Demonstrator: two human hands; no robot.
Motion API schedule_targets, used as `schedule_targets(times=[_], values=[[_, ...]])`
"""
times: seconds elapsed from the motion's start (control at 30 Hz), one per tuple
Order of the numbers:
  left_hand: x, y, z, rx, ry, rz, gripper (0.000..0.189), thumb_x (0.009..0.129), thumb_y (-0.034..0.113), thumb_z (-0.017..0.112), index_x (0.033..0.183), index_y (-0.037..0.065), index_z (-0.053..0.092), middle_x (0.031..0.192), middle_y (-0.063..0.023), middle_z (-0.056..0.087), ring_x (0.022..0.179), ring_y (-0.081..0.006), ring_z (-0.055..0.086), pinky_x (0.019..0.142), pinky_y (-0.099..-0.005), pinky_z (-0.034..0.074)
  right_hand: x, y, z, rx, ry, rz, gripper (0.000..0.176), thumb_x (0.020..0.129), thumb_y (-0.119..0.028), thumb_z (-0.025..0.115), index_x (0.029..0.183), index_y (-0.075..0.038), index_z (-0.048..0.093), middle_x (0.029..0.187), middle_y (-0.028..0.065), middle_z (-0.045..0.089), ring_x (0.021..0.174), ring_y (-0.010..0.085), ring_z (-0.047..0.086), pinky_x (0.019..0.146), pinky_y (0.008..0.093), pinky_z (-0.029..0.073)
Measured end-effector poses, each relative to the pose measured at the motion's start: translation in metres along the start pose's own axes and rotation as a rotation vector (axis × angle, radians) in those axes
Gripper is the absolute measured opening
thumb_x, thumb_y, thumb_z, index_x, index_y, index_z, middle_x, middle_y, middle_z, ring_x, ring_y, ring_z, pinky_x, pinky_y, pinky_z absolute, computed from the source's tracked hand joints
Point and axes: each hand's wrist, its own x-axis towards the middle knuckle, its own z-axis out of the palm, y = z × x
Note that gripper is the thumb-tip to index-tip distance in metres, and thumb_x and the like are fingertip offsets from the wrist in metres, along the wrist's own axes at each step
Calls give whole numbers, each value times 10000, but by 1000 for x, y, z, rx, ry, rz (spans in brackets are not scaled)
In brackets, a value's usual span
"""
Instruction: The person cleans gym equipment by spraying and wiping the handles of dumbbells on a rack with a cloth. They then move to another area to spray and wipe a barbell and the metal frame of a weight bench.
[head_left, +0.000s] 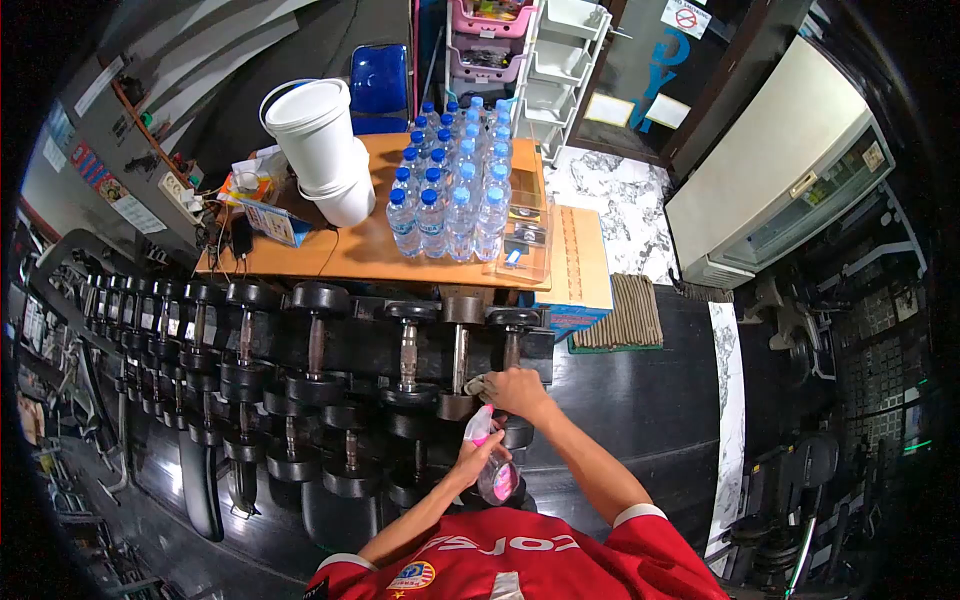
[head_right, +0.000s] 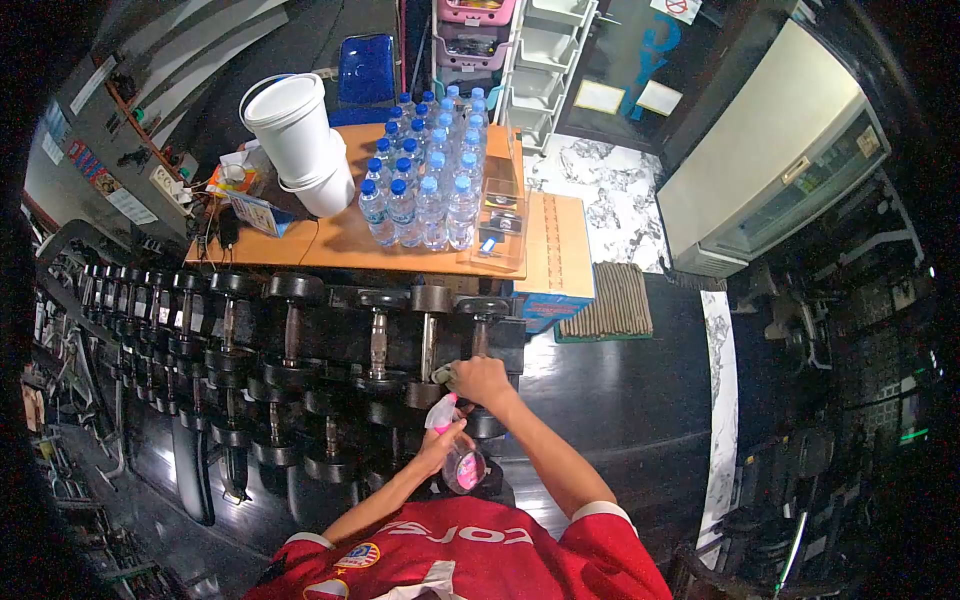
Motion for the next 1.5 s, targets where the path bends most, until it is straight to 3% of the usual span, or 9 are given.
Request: schedule_targets(times=[0.17,0.37,0.57,0.87,0.93,1.07,1.17,1.3,1.5], values=[[8,-12,-13,-89,9,-115,378,922,189,565,1243,50,420,1117,-81,588,739,-201,655,616,-304,506,6,10,9,-34,64,-96,302,834,-382,572,969,-126,659,799,166,672,761,357,658,698,449,531],[8,-4,-6,-157,13,-61,211,943,238,540,1091,102,478,1148,-150,601,791,-240,668,600,-295,520,-12,42,-34,480,-188,-107,323,874,-323,562,1029,-44,613,874,230,639,871,410,611,717,422,494],[5,5,-1,-153,5,-50,239,940,252,547,1099,88,476,1327,-187,464,818,-266,669,618,-306,535,-54,53,1,487,226,268,264,874,-202,573,1089,-49,569,837,227,640,841,435,606,715,459,472],[2,16,4,-123,65,-89,301,924,292,579,1099,72,471,1298,-174,488,745,-227,670,611,-295,513,-74,43,27,905,326,241,237,868,-71,518,1098,-59,576,972,177,641,887,372,606,793,387,473],[0,12,0,-64,37,-35,326,924,288,579,1136,70,459,1321,-173,471,736,-224,669,612,-299,520,-76,35,28,1103,617,263,331,799,-26,561,1124,-84,583,1008,155,638,930,351,593,853,402,457],[-17,8,-15,-23,67,42,460,932,255,567,1305,78,366,1392,-169,410,718,-215,663,614,-305,541,-80,4,19,280,432,-85,603,636,13,637,1208,-164,565,1244,103,512,1187,329,438,988,449,366],[-30,16,-33,-18,49,60,561,945,201,536,1409,105,235,1414,-170,383,715,-210,657,606,-301,546,-73,-5,33,101,598,-120,498,704,-75,645,1186,-190,591,1251,91,499,1196,327,436,988,482,364],[-44,22,-47,59,92,162,221,968,204,483,1155,89,456,1424,-149,389,718,-203,663,617,-301,543,-77,-12,28,-111,538,-220,471,736,-88,613,1189,-217,598,1245,50,512,1231,290,416,1046,481,311],[-50,26,-40,48,81,178,337,963,225,497,1258,103,389,1431,-149,375,696,-184,651,626,-287,531,-71,15,70,39,579,-433,459,682,-79,661,1116,-226,632,1257,22,514,1226,272,419,1084,531,267]])
